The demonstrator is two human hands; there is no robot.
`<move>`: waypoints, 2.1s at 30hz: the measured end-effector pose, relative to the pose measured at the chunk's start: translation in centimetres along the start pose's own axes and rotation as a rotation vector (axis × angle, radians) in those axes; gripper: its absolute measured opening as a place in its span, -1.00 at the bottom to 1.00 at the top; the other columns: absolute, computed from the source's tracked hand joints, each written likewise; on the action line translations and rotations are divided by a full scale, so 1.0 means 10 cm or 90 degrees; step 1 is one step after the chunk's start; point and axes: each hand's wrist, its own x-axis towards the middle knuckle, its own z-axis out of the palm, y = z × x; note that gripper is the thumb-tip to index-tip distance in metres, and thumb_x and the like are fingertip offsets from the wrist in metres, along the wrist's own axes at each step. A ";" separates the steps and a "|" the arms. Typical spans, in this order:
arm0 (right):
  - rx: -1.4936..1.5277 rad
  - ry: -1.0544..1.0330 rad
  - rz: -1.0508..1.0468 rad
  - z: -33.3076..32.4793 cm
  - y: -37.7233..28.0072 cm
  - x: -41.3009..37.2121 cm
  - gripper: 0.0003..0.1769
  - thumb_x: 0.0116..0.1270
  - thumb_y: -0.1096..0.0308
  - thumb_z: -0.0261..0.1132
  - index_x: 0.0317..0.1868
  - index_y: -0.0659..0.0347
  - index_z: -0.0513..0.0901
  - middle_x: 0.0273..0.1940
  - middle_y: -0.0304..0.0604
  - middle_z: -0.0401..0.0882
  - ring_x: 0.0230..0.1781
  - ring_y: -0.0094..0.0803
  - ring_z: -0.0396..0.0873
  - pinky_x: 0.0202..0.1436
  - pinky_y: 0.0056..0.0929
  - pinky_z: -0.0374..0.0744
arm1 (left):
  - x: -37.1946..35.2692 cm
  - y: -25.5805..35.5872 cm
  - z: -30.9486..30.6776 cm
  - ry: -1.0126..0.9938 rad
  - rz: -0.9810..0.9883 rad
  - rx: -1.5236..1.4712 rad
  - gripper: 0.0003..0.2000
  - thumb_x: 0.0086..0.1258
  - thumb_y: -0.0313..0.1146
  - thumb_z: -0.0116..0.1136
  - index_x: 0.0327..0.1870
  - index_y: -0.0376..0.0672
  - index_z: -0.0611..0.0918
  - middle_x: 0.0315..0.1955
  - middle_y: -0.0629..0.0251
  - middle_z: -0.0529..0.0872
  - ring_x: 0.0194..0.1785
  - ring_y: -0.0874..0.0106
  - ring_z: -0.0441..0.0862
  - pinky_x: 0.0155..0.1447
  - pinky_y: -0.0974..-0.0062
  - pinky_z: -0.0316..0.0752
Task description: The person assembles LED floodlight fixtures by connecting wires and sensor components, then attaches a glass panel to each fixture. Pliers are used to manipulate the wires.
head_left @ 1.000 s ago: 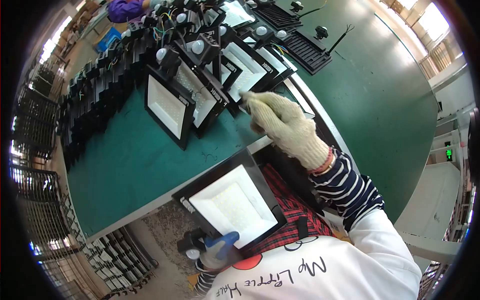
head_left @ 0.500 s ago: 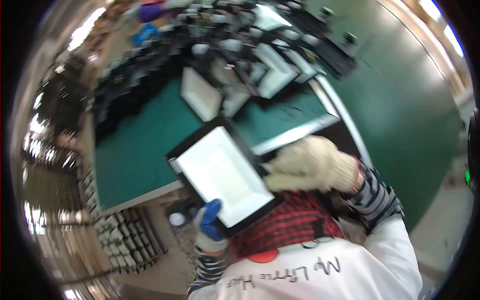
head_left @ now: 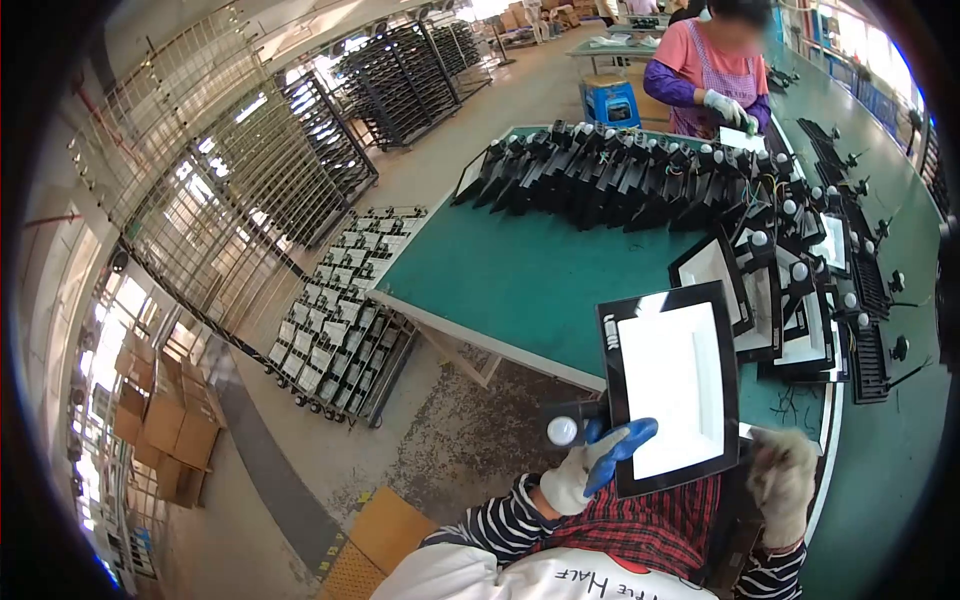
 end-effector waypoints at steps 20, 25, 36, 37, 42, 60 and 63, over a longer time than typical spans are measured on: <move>0.346 0.138 0.232 0.75 0.09 0.22 -0.88 0.32 0.42 0.31 -0.26 0.24 0.53 -0.51 -0.28 0.50 -0.64 -0.56 0.50 -0.58 -0.56 0.58 | -0.06 0.09 0.08 -0.211 -0.578 -1.788 -0.35 0.41 -0.02 0.29 0.47 -0.02 0.39 0.30 -0.04 0.52 0.40 0.05 0.47 0.42 -0.15 0.45; 0.350 0.124 0.192 0.78 0.29 0.26 -0.91 0.38 0.39 0.23 -0.22 0.19 0.49 -0.52 -0.32 0.47 -0.66 -0.58 0.48 -0.67 -0.63 0.51 | 0.19 0.26 0.11 -0.002 -0.018 -0.985 -0.45 0.31 -0.37 0.36 0.32 -0.24 0.46 0.01 0.16 0.71 0.06 0.28 0.65 0.13 0.34 0.54; 0.571 -0.045 0.566 0.63 0.94 0.29 -0.44 0.47 -0.01 0.16 0.24 0.27 0.49 -0.05 0.09 0.65 -0.17 -0.08 0.71 -0.22 -0.11 0.77 | 0.20 0.14 0.07 0.048 0.133 -0.422 -0.51 0.36 -0.49 0.28 0.31 -0.28 0.45 0.11 0.19 0.63 0.10 0.30 0.61 0.21 0.30 0.54; 0.599 -0.115 0.596 0.50 1.13 0.25 -0.44 0.48 -0.04 0.15 0.24 0.25 0.49 -0.08 0.07 0.65 -0.20 -0.09 0.69 -0.22 -0.13 0.76 | 0.21 0.14 0.11 0.037 0.124 -0.479 -0.50 0.37 -0.48 0.27 0.32 -0.29 0.44 0.14 0.17 0.61 0.12 0.28 0.60 0.25 0.27 0.52; 0.725 -0.058 0.729 0.67 0.71 0.17 -0.36 0.49 -0.16 0.09 0.29 0.22 0.45 -0.08 0.03 0.58 -0.21 -0.14 0.57 -0.26 -0.19 0.69 | 0.26 0.14 0.20 -0.039 0.083 -0.754 -0.47 0.43 -0.43 0.24 0.39 -0.31 0.40 0.26 0.06 0.55 0.26 0.19 0.56 0.41 0.17 0.45; 0.979 -0.182 0.342 -1.31 0.19 -0.19 -0.39 0.46 -0.10 0.17 0.15 0.34 0.44 -0.23 -0.18 0.58 -0.40 -0.33 0.56 -0.47 -0.38 0.59 | 2.34 0.44 2.15 -0.455 -0.134 -0.514 -0.48 0.41 -0.46 0.32 0.36 -0.23 0.43 0.07 0.21 0.64 0.10 0.39 0.62 0.20 0.37 0.54; 1.037 -0.316 0.210 -1.98 0.25 -0.36 -0.44 0.55 -0.07 0.06 0.20 0.29 0.45 -0.16 -0.21 0.57 -0.30 -0.34 0.57 -0.41 -0.37 0.63 | 2.54 0.42 2.98 -0.431 -0.342 -0.479 -0.53 0.46 -0.44 0.27 0.34 -0.23 0.42 -0.06 0.19 0.67 -0.13 0.40 0.71 -0.07 0.46 0.67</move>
